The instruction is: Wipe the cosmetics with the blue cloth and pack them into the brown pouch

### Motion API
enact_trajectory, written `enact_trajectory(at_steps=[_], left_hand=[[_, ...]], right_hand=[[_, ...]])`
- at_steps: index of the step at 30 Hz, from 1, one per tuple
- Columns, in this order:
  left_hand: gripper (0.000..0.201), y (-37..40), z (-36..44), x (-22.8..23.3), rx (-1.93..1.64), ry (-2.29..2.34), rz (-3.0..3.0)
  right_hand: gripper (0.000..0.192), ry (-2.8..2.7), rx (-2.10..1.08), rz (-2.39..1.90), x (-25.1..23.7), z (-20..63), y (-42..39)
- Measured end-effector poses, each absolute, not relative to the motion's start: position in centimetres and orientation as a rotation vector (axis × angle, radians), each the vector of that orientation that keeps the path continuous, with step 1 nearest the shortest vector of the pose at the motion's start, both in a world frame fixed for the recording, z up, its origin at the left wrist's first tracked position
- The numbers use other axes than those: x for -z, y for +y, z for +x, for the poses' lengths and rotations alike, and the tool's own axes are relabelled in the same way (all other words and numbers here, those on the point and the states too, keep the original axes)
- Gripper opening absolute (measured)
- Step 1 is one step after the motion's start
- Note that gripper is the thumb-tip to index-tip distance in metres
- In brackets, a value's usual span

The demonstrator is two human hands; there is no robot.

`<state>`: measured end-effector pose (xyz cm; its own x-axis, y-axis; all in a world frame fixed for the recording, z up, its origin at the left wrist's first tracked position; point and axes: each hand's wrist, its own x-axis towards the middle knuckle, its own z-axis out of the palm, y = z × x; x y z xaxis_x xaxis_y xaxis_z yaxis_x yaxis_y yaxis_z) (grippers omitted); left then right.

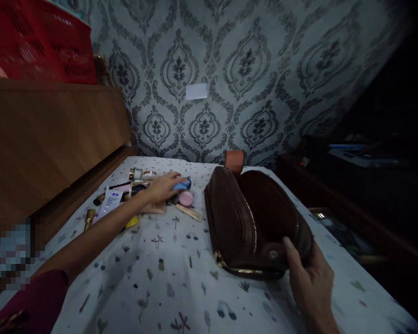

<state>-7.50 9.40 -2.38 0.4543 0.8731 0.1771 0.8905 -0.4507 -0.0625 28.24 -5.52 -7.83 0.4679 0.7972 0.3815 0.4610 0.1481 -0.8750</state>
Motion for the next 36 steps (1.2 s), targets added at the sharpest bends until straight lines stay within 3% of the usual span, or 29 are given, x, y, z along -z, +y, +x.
enact_trajectory(at_steps=[2, 4, 11, 21, 36], left_hand=[[0.043, 8.2, -5.7, 4.2, 0.123, -1.127, -2.753], [0.04, 7.7, -5.0, 5.4, 0.038, -1.015, -2.759], [0.045, 7.4, -5.7, 4.4, 0.013, -1.356, -2.527], [0.038, 5.0, -3.9, 7.8, -0.026, -1.208, -2.629], [0.036, 0.3, -5.0, 6.1, 0.137, -1.239, -2.644]], right_hand=[[0.062, -1.133, -0.353, -1.52, 7.7, 28.1, -5.6], [0.06, -1.119, -0.356, -1.514, 7.5, 27.9, -5.7], [0.054, -1.126, -0.319, -1.435, 7.5, 27.6, -5.6], [0.045, -1.113, -0.312, -1.351, 7.8, 27.1, -5.7], [0.04, -1.037, -0.344, -1.193, 7.5, 26.3, -5.3]])
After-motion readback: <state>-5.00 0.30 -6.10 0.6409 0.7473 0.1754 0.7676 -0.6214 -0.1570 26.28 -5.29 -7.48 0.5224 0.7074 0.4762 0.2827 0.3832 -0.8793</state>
